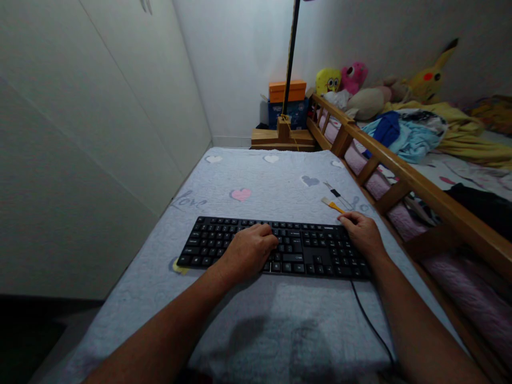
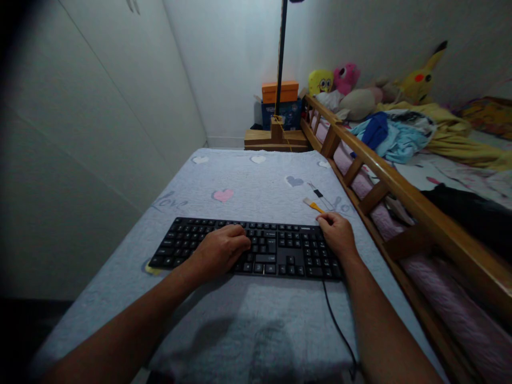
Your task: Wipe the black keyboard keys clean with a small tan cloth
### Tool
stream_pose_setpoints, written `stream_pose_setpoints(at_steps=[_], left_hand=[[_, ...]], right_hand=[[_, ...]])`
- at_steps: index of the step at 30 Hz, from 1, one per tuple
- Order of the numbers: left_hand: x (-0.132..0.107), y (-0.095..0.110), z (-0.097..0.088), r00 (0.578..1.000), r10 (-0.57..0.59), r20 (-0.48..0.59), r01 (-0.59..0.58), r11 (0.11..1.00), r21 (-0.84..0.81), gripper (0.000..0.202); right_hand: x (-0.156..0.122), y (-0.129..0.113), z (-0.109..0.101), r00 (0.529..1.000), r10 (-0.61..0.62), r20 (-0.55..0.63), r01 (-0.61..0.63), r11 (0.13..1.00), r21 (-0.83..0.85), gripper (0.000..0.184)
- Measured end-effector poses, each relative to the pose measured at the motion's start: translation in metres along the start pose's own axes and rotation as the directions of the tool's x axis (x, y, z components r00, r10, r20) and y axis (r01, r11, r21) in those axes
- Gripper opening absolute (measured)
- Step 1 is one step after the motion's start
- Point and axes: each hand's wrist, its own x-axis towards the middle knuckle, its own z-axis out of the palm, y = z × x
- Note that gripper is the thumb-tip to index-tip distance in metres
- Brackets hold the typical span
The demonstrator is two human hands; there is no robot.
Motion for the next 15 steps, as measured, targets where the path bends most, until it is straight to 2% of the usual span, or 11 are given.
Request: stream_pose_setpoints(at_steps=[11, 15], left_hand=[[-0.014, -0.019, -0.015, 0.999, -0.04, 0.036, 0.041, 0.999, -0.007, 0.02], [-0.017, -0.023, -0.015, 0.998, -0.056, 0.014, 0.057, 0.998, -0.017, 0.019]], right_hand=[[0.0, 0.0, -0.001, 1.0, -0.012, 0.004, 0.012, 1.0, -0.011, 0.029], [0.0, 0.0, 0.0, 1.0, -0.003, 0.0, 0.003, 1.0, -0.012, 0.031]])
